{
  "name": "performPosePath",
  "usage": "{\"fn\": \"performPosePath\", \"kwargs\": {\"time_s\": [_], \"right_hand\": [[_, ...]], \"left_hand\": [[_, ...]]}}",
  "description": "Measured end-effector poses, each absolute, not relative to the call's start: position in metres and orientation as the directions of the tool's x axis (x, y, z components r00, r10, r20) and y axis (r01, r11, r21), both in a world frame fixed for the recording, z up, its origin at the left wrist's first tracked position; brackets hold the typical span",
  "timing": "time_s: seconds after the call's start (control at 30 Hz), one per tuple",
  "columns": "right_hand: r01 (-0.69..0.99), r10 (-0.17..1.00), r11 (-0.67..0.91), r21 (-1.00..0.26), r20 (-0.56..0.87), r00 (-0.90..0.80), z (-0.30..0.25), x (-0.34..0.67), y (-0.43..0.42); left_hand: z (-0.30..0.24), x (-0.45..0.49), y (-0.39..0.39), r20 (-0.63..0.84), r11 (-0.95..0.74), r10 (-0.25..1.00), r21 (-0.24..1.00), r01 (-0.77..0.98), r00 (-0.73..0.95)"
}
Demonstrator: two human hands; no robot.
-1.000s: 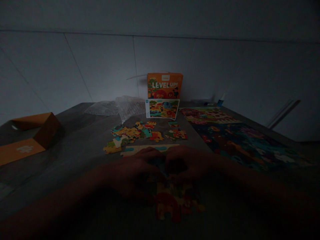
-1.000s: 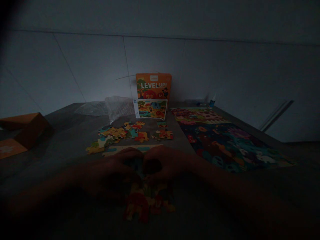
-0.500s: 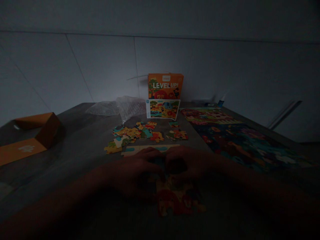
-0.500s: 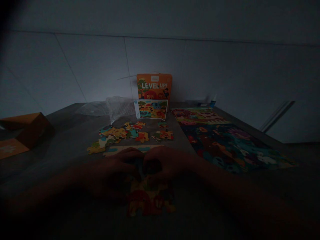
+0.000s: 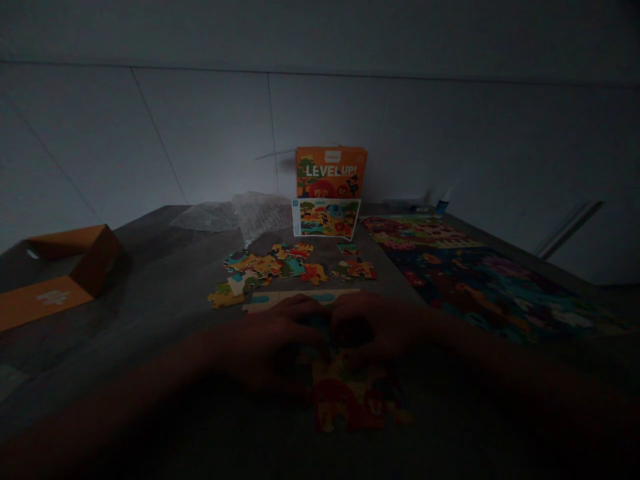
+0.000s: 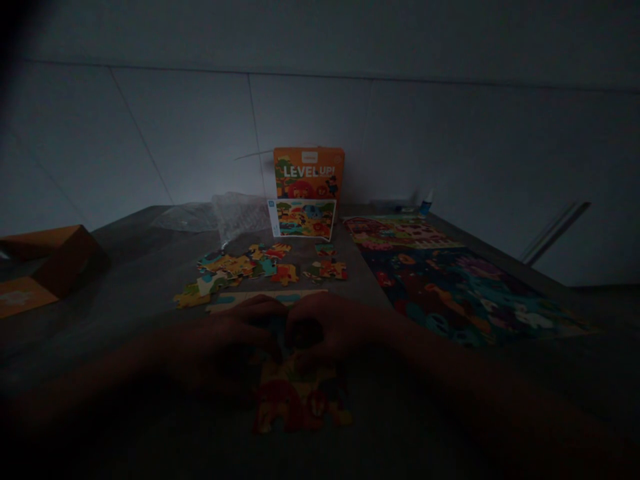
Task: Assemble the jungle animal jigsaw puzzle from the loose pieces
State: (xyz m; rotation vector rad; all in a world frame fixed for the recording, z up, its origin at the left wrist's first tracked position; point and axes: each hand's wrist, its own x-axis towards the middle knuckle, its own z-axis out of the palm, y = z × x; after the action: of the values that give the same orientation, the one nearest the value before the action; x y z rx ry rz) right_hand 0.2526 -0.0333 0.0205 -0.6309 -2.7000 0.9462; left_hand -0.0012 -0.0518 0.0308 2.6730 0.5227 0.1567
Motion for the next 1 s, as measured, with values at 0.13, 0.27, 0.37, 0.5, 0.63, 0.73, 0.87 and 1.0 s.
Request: {"fn": "performPosePath", "kwargs": {"time_s": [0.13, 0.27, 0.37, 0.5, 0.63, 0.73, 0.87, 1.0], "right_hand": [[0.329, 0.464, 0.701, -0.633, 0.053, -0.884, 0.0216, 0.2519, -0.0341], [0.343, 0.474, 0.691, -0.636, 0.040, -0.880, 0.0221, 0.2518, -0.0351], [0.326, 0.466, 0.690, -0.646, 0.052, -0.883, 0.0219, 0.2521, -0.0351], [0.326, 0.460, 0.703, -0.632, 0.055, -0.886, 0.0228, 0.2522, -0.0355], [0.327, 0.442, 0.719, -0.613, 0.041, -0.896, 0.0259, 0.2521, -0.0373], [0.337, 0.434, 0.731, -0.594, 0.023, -0.900, 0.0287, 0.2523, -0.0387], [0.327, 0.420, 0.746, -0.580, 0.029, -0.907, 0.0290, 0.2529, -0.0388], [0.338, 0.429, 0.741, -0.580, 0.022, -0.903, 0.0258, 0.2535, -0.0375]], "left_hand": [[0.0310, -0.0014, -0.0520, 0.031, -0.843, 0.383, 0.420, 0.335, 0.923], [0.0316, -0.0016, -0.0522, 0.007, -0.838, 0.391, 0.416, 0.353, 0.921], [0.0321, -0.0016, -0.0520, 0.000, -0.838, 0.388, 0.416, 0.353, 0.922], [0.0321, -0.0013, -0.0516, 0.005, -0.838, 0.387, 0.419, 0.349, 0.922], [0.0322, -0.0014, -0.0515, 0.000, -0.832, 0.386, 0.432, 0.348, 0.922], [0.0328, -0.0015, -0.0516, 0.007, -0.836, 0.382, 0.428, 0.343, 0.924], [0.0336, -0.0010, -0.0517, 0.027, -0.844, 0.374, 0.423, 0.329, 0.927], [0.0333, -0.0010, -0.0519, 0.009, -0.840, 0.382, 0.422, 0.342, 0.924]]}}
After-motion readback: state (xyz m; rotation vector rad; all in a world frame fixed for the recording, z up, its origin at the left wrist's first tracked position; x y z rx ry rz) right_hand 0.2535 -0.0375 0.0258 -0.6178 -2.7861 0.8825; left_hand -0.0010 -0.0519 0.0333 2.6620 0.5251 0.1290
